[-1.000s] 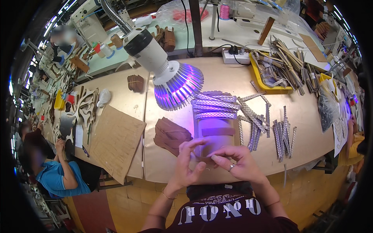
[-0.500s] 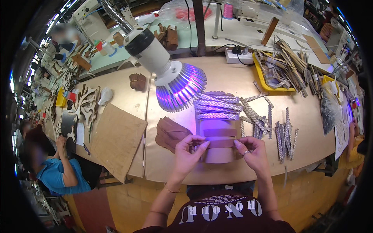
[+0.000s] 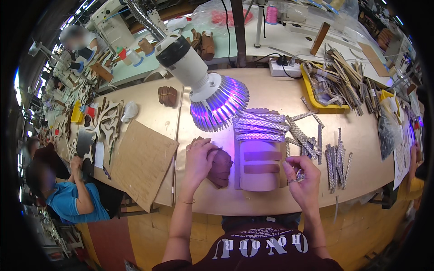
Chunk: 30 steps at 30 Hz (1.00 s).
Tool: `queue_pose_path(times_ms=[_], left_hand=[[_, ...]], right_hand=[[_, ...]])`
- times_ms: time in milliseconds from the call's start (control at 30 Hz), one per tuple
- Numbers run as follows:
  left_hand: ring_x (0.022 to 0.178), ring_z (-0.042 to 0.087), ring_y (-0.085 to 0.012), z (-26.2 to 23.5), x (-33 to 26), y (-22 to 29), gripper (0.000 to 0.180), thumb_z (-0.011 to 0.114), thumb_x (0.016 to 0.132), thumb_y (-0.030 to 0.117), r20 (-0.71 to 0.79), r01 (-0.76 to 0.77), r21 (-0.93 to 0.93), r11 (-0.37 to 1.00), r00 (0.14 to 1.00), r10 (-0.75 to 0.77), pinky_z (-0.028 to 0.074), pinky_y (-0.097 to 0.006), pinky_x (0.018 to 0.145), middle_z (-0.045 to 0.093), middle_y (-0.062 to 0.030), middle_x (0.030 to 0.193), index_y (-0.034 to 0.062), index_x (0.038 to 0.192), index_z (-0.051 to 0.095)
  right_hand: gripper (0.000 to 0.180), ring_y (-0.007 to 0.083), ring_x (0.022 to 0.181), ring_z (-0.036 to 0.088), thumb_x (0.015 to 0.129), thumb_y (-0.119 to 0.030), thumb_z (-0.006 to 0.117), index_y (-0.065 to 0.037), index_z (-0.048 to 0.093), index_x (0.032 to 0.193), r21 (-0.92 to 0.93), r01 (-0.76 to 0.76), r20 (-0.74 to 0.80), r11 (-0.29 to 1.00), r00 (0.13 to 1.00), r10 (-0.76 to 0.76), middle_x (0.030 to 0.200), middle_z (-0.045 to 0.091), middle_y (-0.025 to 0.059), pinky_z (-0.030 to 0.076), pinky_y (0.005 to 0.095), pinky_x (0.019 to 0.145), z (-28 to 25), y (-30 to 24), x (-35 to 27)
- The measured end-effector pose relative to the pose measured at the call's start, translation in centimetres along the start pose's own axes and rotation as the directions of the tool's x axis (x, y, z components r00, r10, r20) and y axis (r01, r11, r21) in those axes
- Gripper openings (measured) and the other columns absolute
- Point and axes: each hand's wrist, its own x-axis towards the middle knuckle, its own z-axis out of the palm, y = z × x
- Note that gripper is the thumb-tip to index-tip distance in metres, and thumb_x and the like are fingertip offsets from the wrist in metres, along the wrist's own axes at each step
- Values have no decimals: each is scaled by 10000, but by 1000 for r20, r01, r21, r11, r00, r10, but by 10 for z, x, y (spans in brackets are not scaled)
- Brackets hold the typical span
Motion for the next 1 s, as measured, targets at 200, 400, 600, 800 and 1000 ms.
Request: queue_pose_path(times_ms=[200, 400, 600, 800, 1000], left_hand=[[879, 668, -236, -30, -9, 13, 118, 743, 808, 107, -221, -10, -590, 807, 964, -149, 435, -363, 902, 712, -95, 962, 63, 916, 723], [791, 669, -145, -69, -43, 73, 116, 751, 811, 101, -3, -231, -531, 815, 963, 270, 486, -288, 701, 720, -66, 867, 59, 916, 726], [751, 645, -96, -52, -47, 111, 155, 759, 812, 69, 278, 29, -643, 766, 940, 198, 482, -256, 675, 714, -51, 866, 24, 956, 725], [765, 613, -61, -29, -51, 92, 181, 715, 858, 20, 367, 324, -779, 538, 930, -29, 497, -215, 675, 675, -21, 869, -10, 1034, 688], [802, 619, -80, -6, -56, 89, 214, 697, 867, -9, 283, 341, -864, 370, 937, -202, 515, -209, 728, 658, -48, 901, -25, 1071, 636]], right_hand=[[199, 168, 668, 561, 839, -104, 740, 9, 660, 982, -14, 59, 90, 998, 994, -58, 824, 631, 84, 466, 298, 627, -1, -15, 7], [306, 171, 758, 608, 809, -169, 784, -12, 657, 1038, 201, 100, 334, 974, 928, -165, 893, 647, 80, 490, 287, 681, -5, -37, 3], [181, 143, 701, 617, 830, -145, 763, 0, 686, 907, 207, -17, 408, 978, 910, -71, 762, 652, 68, 478, 261, 651, -5, -28, -15], [137, 90, 678, 587, 875, -117, 708, 17, 680, 862, 216, -266, 236, 940, 948, 214, 721, 648, 46, 465, 246, 631, -14, -2, -22], [162, 78, 662, 562, 882, -157, 699, 5, 688, 878, 226, -296, 192, 928, 948, 256, 712, 642, 40, 456, 246, 614, -11, 15, -23]])
